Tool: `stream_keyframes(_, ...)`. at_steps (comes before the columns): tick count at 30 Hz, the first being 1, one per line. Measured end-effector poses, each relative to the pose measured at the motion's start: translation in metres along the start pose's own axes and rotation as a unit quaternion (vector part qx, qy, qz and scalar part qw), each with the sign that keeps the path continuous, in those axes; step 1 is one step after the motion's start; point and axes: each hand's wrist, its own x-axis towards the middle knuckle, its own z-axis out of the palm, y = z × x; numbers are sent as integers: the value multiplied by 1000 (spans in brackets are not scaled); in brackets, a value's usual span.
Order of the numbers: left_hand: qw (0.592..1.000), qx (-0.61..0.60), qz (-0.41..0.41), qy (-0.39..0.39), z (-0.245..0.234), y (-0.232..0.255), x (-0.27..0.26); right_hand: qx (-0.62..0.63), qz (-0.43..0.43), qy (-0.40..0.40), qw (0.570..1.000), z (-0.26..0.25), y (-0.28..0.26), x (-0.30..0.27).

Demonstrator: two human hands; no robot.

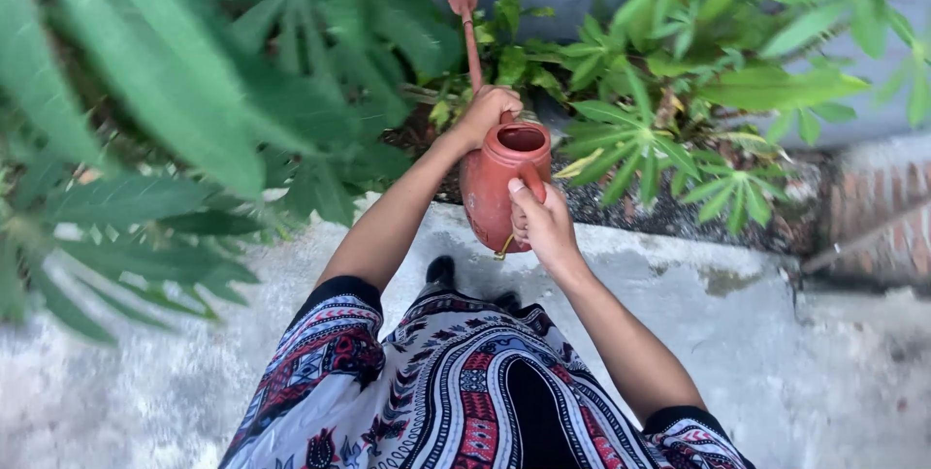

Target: Watering various potted and garden plants using a plastic watering can.

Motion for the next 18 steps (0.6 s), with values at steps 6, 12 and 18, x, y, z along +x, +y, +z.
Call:
stream_keyframes(6,991,-46,93,-84,78,29,69,33,-40,101,993,-42,-26,-28)
stream_keyframes(12,972,-106,149,-150,149,65,114,62,-54,180,980,-70,-49,-57)
stream_keyframes(18,967,-118,141,-175,163,66,117,66,-63,197,976,-80,-44,-56)
